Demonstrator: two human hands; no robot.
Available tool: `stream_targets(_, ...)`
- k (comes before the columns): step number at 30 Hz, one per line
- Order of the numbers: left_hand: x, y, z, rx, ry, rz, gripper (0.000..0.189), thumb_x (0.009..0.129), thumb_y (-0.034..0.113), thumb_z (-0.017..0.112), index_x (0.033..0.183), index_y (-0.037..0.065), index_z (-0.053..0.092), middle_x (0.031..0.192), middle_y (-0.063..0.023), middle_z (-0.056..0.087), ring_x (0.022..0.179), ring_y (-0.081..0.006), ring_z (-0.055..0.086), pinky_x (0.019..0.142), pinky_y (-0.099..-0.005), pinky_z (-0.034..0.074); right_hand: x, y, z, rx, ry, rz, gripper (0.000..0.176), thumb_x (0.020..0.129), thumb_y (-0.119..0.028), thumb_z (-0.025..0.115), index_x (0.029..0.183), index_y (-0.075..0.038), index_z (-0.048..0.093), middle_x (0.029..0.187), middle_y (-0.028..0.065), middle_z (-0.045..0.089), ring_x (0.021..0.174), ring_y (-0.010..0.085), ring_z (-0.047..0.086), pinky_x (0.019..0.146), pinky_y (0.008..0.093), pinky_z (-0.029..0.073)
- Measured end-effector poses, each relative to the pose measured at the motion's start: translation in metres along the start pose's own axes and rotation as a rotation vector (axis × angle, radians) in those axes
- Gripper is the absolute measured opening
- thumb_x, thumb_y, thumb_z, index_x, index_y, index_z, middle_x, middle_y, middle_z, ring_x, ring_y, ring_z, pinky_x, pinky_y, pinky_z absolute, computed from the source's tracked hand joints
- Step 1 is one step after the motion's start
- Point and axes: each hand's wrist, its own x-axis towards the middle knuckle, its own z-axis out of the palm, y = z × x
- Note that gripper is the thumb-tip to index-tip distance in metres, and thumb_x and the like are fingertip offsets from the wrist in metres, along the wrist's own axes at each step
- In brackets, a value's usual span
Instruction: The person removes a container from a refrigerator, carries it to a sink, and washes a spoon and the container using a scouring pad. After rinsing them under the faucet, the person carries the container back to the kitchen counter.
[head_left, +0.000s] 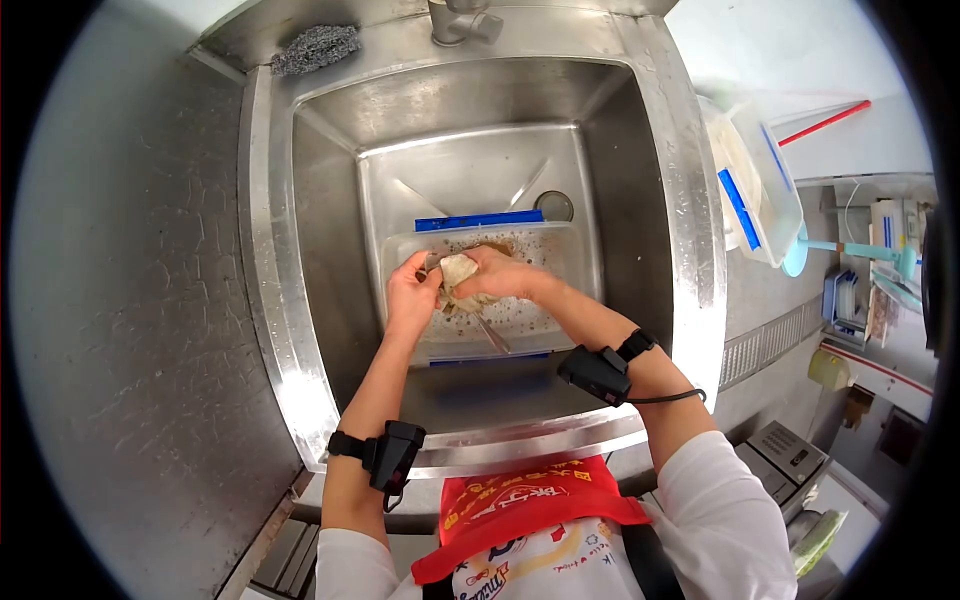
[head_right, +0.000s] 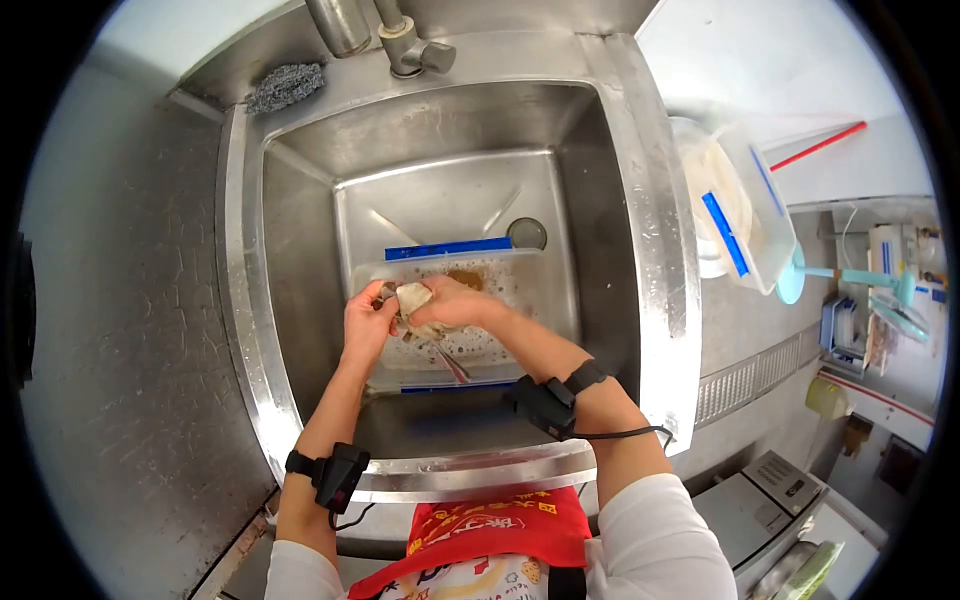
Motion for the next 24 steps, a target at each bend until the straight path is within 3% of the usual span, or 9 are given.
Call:
stream_targets(3, 0.002, -0.006, -0.003, -0.004, 0.016, -0.037, 0.009, 0.083, 0.012, 0.06, 0.087, 0.004, 0.064, 0.065, 0.0008, 0.056, 0.047, -0.0053, 0.046, 0.038, -0.0201, 0.036, -0.009, -0.008, 0.001, -0.08, 0.066, 0.082, 0.044, 0.062, -0.018, 0.071, 0.102, -0.003, 0.061, 0.09, 0.0079, 0.064, 0.083, 0.0174, 0.06, 0.076, 0.0293, 0.046)
stream_targets(7, 0.008, -0.018, -0.019, -0.225, 0.141, -0.096, 0.012, 0.085, 0.016, 0.06, 0.087, 0.005, 0.064, 0.067, -0.0005, 0.058, 0.047, -0.0057, 0.049, 0.037, -0.0196, 0.037, -0.019, 0.014, -0.008, -0.255, 0.033, 0.0, 0.046, 0.061, -0.02, 0.072, 0.101, -0.003, 0.06, 0.091, 0.0089, 0.064, 0.083, 0.0188, 0.06, 0.076, 0.03, 0.046)
stream_targets(12, 0.006, -0.02, -0.03, -0.226, 0.054, -0.057, 0.012, 0.087, 0.01, 0.055, 0.095, 0.005, 0.062, 0.073, -0.0023, 0.06, 0.047, -0.0077, 0.051, 0.038, -0.0202, 0.038, -0.024, 0.047, -0.028, -0.277, 0.044, 0.069, 0.054, 0.061, -0.022, 0.07, 0.111, -0.005, 0.056, 0.104, 0.0121, 0.06, 0.096, 0.0225, 0.057, 0.083, 0.0311, 0.044)
stream_targets(15, 0.003, -0.015, -0.029, -0.25, 0.027, -0.048, 0.014, 0.087, 0.006, 0.052, 0.099, 0.004, 0.06, 0.078, -0.0044, 0.061, 0.048, -0.0091, 0.053, 0.038, -0.0216, 0.041, -0.022, 0.089, -0.036, -0.387, 0.161, 0.028, 0.056, 0.062, -0.022, 0.069, 0.114, -0.006, 0.054, 0.103, 0.0129, 0.06, 0.096, 0.0228, 0.056, 0.084, 0.031, 0.044)
stream_targets(16, 0.001, -0.013, -0.028, -0.251, 0.021, -0.059, 0.015, 0.087, 0.006, 0.052, 0.1, 0.003, 0.059, 0.079, -0.0052, 0.061, 0.049, -0.0096, 0.054, 0.039, -0.0222, 0.042, -0.025, 0.095, -0.037, -0.475, 0.174, 0.057, 0.053, 0.068, -0.023, 0.066, 0.117, -0.008, 0.053, 0.105, 0.0118, 0.059, 0.097, 0.0231, 0.056, 0.084, 0.0323, 0.044)
stream_targets(19, -0.003, -0.009, -0.026, -0.258, 0.021, -0.069, 0.014, 0.088, 0.006, 0.051, 0.1, 0.003, 0.058, 0.082, -0.0073, 0.062, 0.049, -0.0109, 0.055, 0.04, -0.0232, 0.045, -0.035, 0.076, -0.028, -0.148, 0.193, 0.054, 0.049, 0.079, -0.031, 0.058, 0.12, -0.005, 0.051, 0.115, 0.012, 0.056, 0.105, 0.0246, 0.053, 0.088, 0.0363, 0.044)
stream_targets(20, -0.005, -0.008, -0.024, -0.265, 0.024, -0.069, 0.013, 0.088, 0.006, 0.052, 0.099, 0.003, 0.058, 0.083, -0.0079, 0.062, 0.049, -0.0113, 0.056, 0.04, -0.0234, 0.046, -0.04, 0.055, -0.027, -0.106, 0.124, 0.05, 0.044, 0.088, -0.033, 0.049, 0.124, -0.007, 0.05, 0.119, 0.0103, 0.055, 0.106, 0.0228, 0.053, 0.088, 0.0349, 0.044)
stream_targets(23, -0.014, -0.004, -0.018, -0.274, 0.044, -0.034, 0.012, 0.088, 0.008, 0.052, 0.097, 0.003, 0.058, 0.082, -0.0086, 0.062, 0.05, -0.0127, 0.057, 0.04, -0.0232, 0.047, -0.053, 0.018, -0.023, 0.354, -0.062, 0.162, 0.041, 0.091, -0.033, 0.045, 0.123, -0.008, 0.05, 0.117, 0.0102, 0.056, 0.102, 0.0188, 0.055, 0.085, 0.0297, 0.045)
stream_targets(24, -0.016, -0.005, -0.018, -0.28, 0.049, -0.037, 0.012, 0.089, 0.008, 0.051, 0.097, 0.002, 0.058, 0.083, -0.009, 0.062, 0.051, -0.0135, 0.058, 0.041, -0.0237, 0.048, -0.062, 0.001, -0.021, 0.355, -0.075, 0.215, 0.036, 0.091, -0.029, 0.046, 0.119, -0.008, 0.054, 0.106, 0.0078, 0.06, 0.088, 0.0123, 0.057, 0.076, 0.0235, 0.046)
